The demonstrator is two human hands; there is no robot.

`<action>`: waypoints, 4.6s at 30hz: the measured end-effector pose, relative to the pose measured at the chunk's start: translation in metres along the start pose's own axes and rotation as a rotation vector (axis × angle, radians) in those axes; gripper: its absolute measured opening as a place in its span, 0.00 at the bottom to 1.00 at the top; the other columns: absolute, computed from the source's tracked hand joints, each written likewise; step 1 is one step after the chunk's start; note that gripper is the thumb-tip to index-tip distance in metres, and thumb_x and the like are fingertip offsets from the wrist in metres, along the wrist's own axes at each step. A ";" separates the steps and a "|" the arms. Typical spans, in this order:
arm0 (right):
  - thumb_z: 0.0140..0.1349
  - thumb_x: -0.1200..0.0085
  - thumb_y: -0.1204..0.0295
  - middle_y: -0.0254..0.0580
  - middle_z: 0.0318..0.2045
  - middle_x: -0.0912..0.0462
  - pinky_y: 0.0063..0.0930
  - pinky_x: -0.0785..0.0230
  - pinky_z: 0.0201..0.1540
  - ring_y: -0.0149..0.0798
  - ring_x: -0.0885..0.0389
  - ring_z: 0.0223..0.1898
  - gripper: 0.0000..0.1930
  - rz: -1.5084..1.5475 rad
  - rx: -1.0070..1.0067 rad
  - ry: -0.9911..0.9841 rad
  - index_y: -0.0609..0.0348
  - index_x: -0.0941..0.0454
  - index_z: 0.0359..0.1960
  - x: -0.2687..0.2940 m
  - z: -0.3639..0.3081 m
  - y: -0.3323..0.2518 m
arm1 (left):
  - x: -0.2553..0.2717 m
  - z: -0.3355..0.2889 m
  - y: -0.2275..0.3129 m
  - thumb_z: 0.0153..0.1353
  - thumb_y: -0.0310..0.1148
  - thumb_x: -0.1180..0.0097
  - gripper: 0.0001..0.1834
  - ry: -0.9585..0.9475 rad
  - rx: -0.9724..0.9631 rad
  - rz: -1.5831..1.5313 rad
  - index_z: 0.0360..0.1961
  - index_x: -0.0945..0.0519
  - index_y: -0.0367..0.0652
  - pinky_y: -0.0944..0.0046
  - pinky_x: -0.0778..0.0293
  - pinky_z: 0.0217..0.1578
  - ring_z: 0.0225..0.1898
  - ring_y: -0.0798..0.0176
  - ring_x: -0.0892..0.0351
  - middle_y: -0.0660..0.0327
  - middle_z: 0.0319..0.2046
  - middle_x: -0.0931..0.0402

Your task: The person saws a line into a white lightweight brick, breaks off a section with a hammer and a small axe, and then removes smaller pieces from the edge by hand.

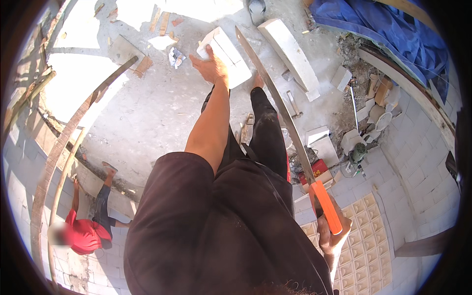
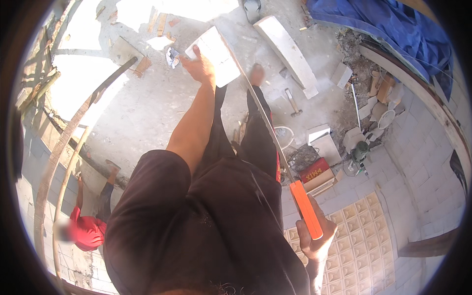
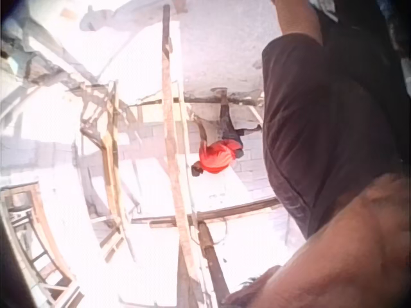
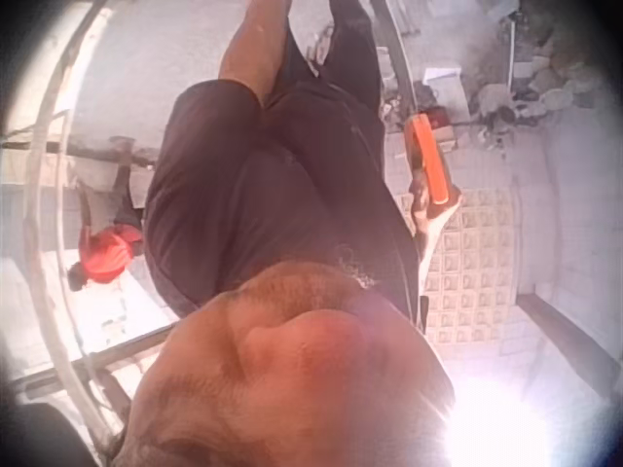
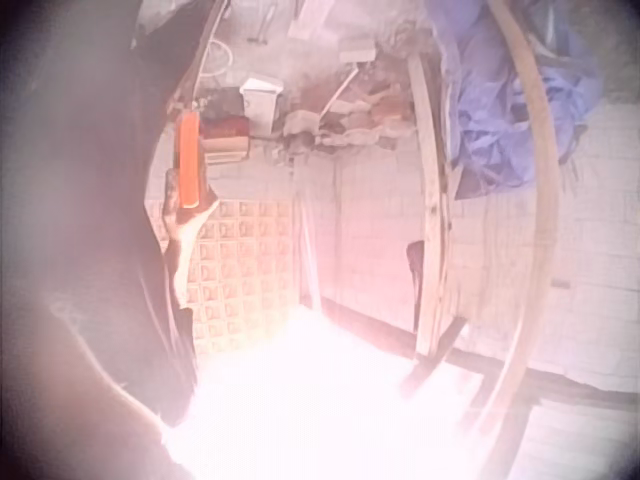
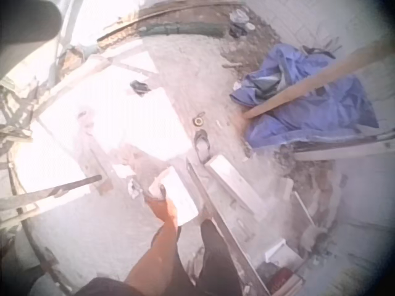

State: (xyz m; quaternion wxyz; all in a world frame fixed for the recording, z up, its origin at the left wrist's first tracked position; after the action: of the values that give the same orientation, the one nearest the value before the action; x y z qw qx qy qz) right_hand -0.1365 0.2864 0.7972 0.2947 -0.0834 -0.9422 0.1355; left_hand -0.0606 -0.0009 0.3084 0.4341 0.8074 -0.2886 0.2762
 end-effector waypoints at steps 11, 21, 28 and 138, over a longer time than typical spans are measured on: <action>0.70 0.41 0.48 0.30 0.19 0.26 0.23 0.37 0.22 0.23 0.30 0.19 0.30 0.308 0.051 0.059 0.72 0.20 0.50 -0.043 0.155 0.078 | 0.022 -0.003 -0.012 0.42 0.52 0.21 0.72 -0.072 -0.060 0.118 0.76 0.57 0.30 0.43 0.32 0.65 0.66 0.33 0.35 0.38 0.66 0.43; 0.69 0.39 0.47 0.28 0.15 0.31 0.23 0.42 0.20 0.24 0.33 0.15 0.30 0.289 0.056 -0.102 0.70 0.20 0.47 -0.103 0.216 0.137 | 0.135 0.128 -0.187 0.61 0.60 0.35 0.50 -0.151 0.187 -0.255 0.75 0.39 0.42 0.53 0.35 0.65 0.65 0.51 0.31 0.47 0.65 0.29; 0.69 0.42 0.43 0.29 0.15 0.32 0.24 0.42 0.20 0.25 0.32 0.16 0.30 0.262 0.101 0.021 0.65 0.24 0.33 -0.181 0.245 0.132 | 0.133 0.206 -0.302 0.67 0.70 0.52 0.49 -0.179 0.312 -0.412 0.75 0.37 0.41 0.53 0.37 0.68 0.67 0.51 0.31 0.51 0.67 0.30; 0.74 0.46 0.68 0.29 0.21 0.26 0.24 0.38 0.26 0.21 0.31 0.23 0.13 0.312 0.564 0.312 0.69 0.20 0.40 -0.538 0.481 0.144 | -0.154 0.322 -0.247 0.66 0.56 0.42 0.42 0.142 -0.406 0.048 0.67 0.33 0.30 0.40 0.23 0.50 0.47 0.31 0.17 0.33 0.42 0.17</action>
State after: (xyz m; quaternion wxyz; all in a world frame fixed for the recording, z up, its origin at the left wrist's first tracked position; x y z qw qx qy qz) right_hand 0.0337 0.1962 0.0864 0.4222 -0.1612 -0.7874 0.4192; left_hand 0.0712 -0.1303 -0.0840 0.6004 0.6748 -0.3263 0.2787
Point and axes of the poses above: each hand's wrist, its own z-axis towards the middle knuckle, its own x-axis out of the back of the hand, y = z × x, the point moved 5 cm from there along z, towards the middle knuckle
